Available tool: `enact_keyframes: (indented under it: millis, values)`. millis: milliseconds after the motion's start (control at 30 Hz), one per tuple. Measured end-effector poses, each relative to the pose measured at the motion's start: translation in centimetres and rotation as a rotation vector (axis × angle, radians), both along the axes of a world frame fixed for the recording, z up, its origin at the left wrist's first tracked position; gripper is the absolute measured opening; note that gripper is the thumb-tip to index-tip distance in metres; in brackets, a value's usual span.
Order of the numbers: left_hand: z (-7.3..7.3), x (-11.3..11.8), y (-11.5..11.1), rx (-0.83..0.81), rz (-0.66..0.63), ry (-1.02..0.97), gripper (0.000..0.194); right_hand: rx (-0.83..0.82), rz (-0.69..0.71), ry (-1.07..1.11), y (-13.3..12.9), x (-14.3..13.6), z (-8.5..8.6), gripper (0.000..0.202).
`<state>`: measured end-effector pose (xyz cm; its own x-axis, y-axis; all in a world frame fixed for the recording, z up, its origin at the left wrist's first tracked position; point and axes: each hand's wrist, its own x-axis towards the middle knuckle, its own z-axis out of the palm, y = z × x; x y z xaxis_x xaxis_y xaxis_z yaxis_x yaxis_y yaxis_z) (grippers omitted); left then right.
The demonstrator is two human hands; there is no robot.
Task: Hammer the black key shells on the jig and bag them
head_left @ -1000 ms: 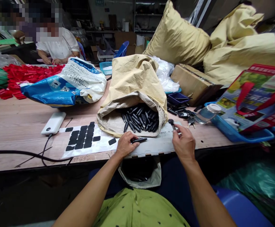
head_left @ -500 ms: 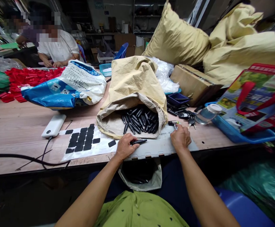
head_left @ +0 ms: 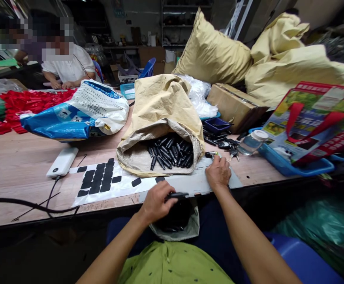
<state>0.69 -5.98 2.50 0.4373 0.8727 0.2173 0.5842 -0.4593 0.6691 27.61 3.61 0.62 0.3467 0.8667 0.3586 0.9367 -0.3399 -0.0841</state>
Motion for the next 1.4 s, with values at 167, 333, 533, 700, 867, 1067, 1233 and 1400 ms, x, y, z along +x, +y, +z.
enact_keyframes:
  millis: [167,333,533,700,867,1067,1233,1400]
  values:
    - [-1.8,1.5,-5.9,-0.108,-0.143,0.152,0.016,-0.001,0.007,0.010,-0.1,0.0,0.0,0.031]
    - [-2.7,1.9,-7.0,-0.137,-0.060,0.210,0.027,-0.016,0.009,0.043,-0.1,-0.1,0.2,0.032]
    - [0.9,0.3,0.7,0.140,0.375,0.008,0.013,-0.023,0.009,0.051,-0.1,-0.1,0.2,0.032]
    - [0.8,-2.1,8.7,0.088,0.706,0.197,0.018,-0.019,0.017,0.047,-0.2,0.0,0.2,0.031]
    - [-0.1,-3.3,10.1,-0.049,0.703,0.353,0.017,-0.010,0.015,0.033,-0.2,-0.1,0.3,0.031]
    - [0.4,-2.2,6.0,0.172,0.445,0.110,0.014,-0.015,0.005,0.036,-0.2,-0.1,0.4,0.029]
    - [-0.6,-0.7,3.8,0.131,0.183,0.159,0.014,-0.030,0.003,0.050,-0.4,-0.3,0.4,0.032]
    - [-2.2,-0.9,4.7,0.051,0.234,0.096,0.016,-0.027,-0.026,0.202,0.2,0.3,0.9,0.035]
